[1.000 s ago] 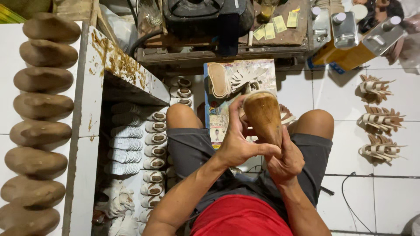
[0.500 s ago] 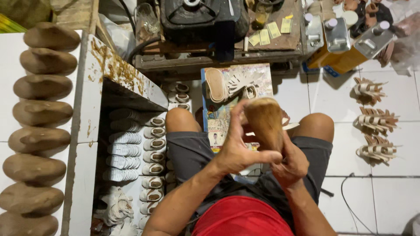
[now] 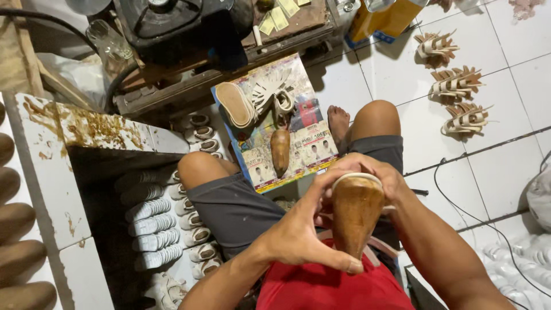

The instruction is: The person assembles white sandals by fitting the upper straps onto brown soles. They pick up a sole, align the strap openings, and press the upper onto the sole, repeating this process for multiple units.

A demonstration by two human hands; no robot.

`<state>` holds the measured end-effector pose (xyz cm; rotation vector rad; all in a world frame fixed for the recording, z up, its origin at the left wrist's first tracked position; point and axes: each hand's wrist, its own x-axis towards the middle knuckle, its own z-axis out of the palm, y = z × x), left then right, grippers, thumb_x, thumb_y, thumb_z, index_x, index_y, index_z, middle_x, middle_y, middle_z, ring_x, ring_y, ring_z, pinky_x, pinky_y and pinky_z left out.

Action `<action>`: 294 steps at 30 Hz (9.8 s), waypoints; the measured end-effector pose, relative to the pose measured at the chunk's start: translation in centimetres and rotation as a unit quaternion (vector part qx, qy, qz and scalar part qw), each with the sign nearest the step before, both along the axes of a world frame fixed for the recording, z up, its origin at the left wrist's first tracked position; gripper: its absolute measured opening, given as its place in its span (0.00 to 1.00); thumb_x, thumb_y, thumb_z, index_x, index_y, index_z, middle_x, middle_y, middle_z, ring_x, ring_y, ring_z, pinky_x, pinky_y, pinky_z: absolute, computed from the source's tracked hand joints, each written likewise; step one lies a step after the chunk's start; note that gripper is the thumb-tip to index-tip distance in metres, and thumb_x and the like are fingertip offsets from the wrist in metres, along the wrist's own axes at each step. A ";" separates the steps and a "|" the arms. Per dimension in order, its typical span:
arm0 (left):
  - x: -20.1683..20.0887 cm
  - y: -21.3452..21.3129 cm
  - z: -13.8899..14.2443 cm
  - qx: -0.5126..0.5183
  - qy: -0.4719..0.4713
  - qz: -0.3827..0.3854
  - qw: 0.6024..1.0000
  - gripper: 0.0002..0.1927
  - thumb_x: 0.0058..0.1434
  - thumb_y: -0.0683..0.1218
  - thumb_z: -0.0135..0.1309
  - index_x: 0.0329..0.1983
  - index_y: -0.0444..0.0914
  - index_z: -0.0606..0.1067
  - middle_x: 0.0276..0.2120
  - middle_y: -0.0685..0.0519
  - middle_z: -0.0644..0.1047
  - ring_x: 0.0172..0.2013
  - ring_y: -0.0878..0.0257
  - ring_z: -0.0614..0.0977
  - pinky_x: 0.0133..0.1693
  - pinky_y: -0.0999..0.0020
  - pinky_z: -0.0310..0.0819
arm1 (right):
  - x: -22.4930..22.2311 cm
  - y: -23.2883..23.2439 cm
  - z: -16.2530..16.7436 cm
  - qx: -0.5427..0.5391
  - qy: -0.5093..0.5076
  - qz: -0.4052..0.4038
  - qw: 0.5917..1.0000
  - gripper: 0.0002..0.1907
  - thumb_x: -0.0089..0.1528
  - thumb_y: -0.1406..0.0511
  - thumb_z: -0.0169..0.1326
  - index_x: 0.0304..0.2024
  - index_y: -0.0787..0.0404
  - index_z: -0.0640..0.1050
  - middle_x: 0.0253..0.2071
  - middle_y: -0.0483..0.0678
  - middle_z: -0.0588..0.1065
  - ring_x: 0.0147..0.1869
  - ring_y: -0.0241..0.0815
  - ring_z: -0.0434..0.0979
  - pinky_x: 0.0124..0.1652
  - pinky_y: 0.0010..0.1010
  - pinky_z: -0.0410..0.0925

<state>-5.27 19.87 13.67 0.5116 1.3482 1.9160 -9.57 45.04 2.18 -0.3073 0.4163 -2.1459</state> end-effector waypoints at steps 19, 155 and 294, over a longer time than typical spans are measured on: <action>-3.4 -2.9 -0.5 0.019 0.183 0.289 0.939 0.61 0.51 0.45 0.76 0.76 0.45 0.45 0.67 0.42 0.67 0.61 0.54 0.79 0.59 0.57 0.81 | 2.4 -5.8 3.0 0.604 0.375 -0.400 0.579 0.27 0.64 0.67 0.59 0.65 0.69 0.74 0.37 0.54 0.80 0.38 0.41 0.82 0.39 0.29 0.74; 10.3 -6.1 -6.0 -0.114 -0.136 0.168 0.970 0.27 0.67 0.51 0.60 0.60 0.34 0.63 0.50 0.50 0.74 0.51 0.67 0.76 0.52 0.70 0.74 | 13.1 -8.0 2.9 0.428 -0.065 -0.061 0.899 0.30 0.54 0.67 0.66 0.58 0.69 0.74 0.44 0.49 0.78 0.43 0.35 0.77 0.42 0.29 0.73; 18.4 -8.1 -9.8 -0.015 -0.160 0.330 0.930 0.40 0.58 0.50 0.71 0.64 0.33 0.61 0.54 0.44 0.75 0.54 0.55 0.78 0.58 0.59 0.73 | 15.7 -6.6 -3.4 0.265 -0.062 0.048 0.961 0.15 0.64 0.70 0.64 0.49 0.78 0.80 0.44 0.52 0.78 0.44 0.38 0.77 0.44 0.30 0.71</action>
